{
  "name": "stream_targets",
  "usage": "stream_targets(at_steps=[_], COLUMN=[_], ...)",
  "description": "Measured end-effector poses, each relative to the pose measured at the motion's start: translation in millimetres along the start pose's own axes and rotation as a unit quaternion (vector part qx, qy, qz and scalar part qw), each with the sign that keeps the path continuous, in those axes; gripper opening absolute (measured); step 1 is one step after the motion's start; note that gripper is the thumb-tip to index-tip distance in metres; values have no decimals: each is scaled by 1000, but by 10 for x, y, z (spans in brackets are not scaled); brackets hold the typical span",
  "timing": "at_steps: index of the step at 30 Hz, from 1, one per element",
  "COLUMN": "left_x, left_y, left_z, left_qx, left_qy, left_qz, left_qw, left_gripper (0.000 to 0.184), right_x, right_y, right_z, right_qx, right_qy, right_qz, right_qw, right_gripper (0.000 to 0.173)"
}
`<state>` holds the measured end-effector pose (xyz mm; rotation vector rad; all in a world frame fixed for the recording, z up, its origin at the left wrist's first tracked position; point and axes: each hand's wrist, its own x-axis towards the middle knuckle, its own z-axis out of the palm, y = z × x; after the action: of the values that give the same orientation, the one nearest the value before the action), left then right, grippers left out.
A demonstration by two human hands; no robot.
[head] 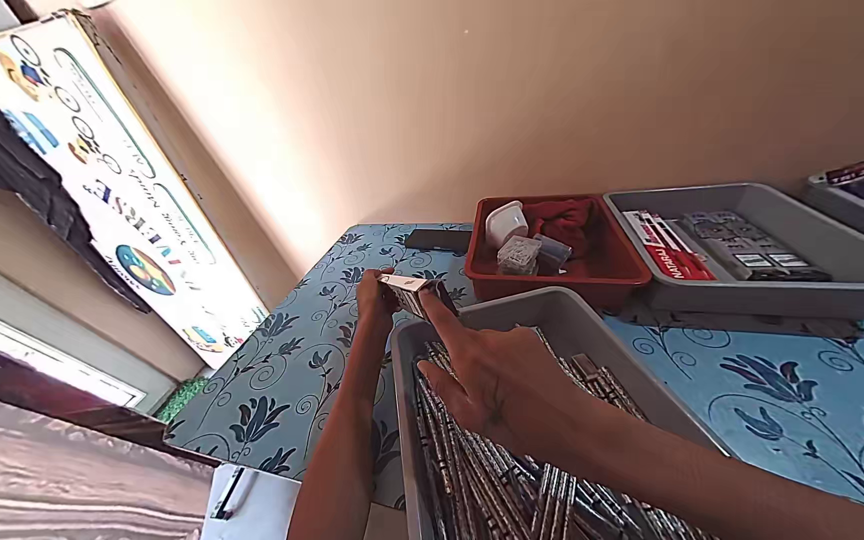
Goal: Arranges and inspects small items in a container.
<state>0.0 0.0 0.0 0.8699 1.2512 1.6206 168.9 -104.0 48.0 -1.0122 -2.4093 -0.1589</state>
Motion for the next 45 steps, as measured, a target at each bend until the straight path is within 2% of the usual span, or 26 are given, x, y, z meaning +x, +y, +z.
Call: stream_targets(at_steps=[1, 3, 7, 9, 12, 17, 26, 32, 36, 40, 43, 45], left_x=[274, 530, 516, 491, 515, 547, 519, 551, 556, 605, 685, 474], left_y=[-71, -139, -128, -183, -151, -109, -114, -139, -182, -291, -400, -246], left_z=[38, 19, -19, -21, -3, -24, 3, -45, -66, -162, -206, -142], left_qx=[-23, -54, -59, -63, -67, 19, 55, 72, 31, -34, -11, 32], left_qy=[50, 59, 19, 38, 49, 90, 84, 61, 56, 3, -22, -20], left_qz=[-30, -62, -35, -35, -27, -44, -20, -9, -37, -34, 0, -23], left_qw=[998, 995, 997, 997, 996, 995, 995, 995, 997, 999, 1000, 999], left_gripper=[31, 34, 31, 31, 30, 28, 26, 29, 28, 34, 22, 19], right_x=[-2, -8, -17, -39, -10, -18, 28, 122, 63, 34, 17, 9], right_y=[16, 47, 103, 123, 161, 107, 258, 252, 253, 211, 210, 198], right_z=[10, 37, 32, 36, 77, 137, 165, -26, -20, -50, -30, -16], right_qx=[9, 25, 17, -11, -84, -167, -40, 28, 45, 42, 41, 34], right_qy=[5, 28, 26, 16, 53, 45, -11, -136, -115, -134, -137, -143], right_qz=[-3, -14, -20, -32, -60, -54, -17, 31, 20, -3, -15, -16], right_qw=[1000, 999, 999, 999, 993, 984, 999, 990, 992, 990, 990, 989], right_gripper=[59, 57, 59, 62, 61, 51, 47, 54, 48, 49, 54, 55])
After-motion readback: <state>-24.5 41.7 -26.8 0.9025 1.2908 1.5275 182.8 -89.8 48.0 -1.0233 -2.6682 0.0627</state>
